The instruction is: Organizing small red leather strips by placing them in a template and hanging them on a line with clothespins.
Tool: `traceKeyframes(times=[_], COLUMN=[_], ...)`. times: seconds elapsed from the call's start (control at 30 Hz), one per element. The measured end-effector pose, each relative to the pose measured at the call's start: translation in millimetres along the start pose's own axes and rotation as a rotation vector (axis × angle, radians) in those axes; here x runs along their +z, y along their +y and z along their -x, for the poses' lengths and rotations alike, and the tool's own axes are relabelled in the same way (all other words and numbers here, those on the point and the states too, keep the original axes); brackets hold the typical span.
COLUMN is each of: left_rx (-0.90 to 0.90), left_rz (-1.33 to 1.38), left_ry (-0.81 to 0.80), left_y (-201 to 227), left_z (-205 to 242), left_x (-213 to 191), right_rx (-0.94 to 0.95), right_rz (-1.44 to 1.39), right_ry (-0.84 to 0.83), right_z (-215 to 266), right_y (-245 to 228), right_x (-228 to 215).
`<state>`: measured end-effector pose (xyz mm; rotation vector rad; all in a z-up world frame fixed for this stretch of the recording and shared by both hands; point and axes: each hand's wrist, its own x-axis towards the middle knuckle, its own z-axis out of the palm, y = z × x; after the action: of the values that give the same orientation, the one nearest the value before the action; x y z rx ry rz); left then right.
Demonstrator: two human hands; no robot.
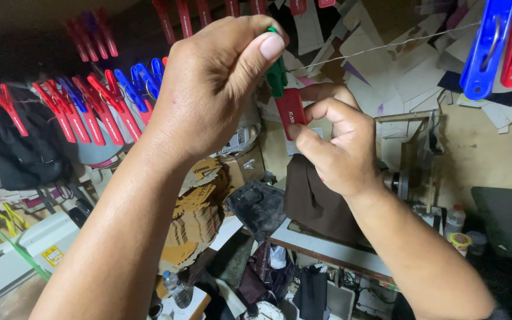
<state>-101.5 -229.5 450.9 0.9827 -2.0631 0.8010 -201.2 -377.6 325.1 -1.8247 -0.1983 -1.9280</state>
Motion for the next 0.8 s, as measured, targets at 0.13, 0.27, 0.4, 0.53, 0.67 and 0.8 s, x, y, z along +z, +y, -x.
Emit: traceKeyframes(times=[0.13, 0.27, 0.4, 0.53, 0.67, 0.8], left_rx=[0.017, 0.018, 0.009, 0.018, 0.006, -0.003], left_rz=[0.003, 0.007, 0.038, 0.028, 0.027, 0.044], left_ry=[0.004, 0.002, 0.000, -0.001, -0.017, -0.024], left_y=[-0.2, 1.6, 3.8, 3.9, 4.8, 5.7], left_z=[0.3, 0.9, 2.3, 2.7, 3.2, 3.9], left_x=[0.2, 0.4, 0.8, -0.1, -1.5, -2.2], right_rx=[-0.028, -0.018, -0.081, -0.075, -0.070, -0.092], right_rz=[0.021, 0.035, 0.000, -0.005, 0.005, -0.030], right_ry=[0.006, 0.020, 0.006, 0.008, 0.011, -0.008], right_z=[-2.0, -4.6, -8.3, -8.7, -8.0, -6.4], right_y=[-1.5, -2.9, -8.8, -10.9, -12.0, -6.3], right_x=[2.9, 4.1, 3.6, 4.3, 3.9, 1.9])
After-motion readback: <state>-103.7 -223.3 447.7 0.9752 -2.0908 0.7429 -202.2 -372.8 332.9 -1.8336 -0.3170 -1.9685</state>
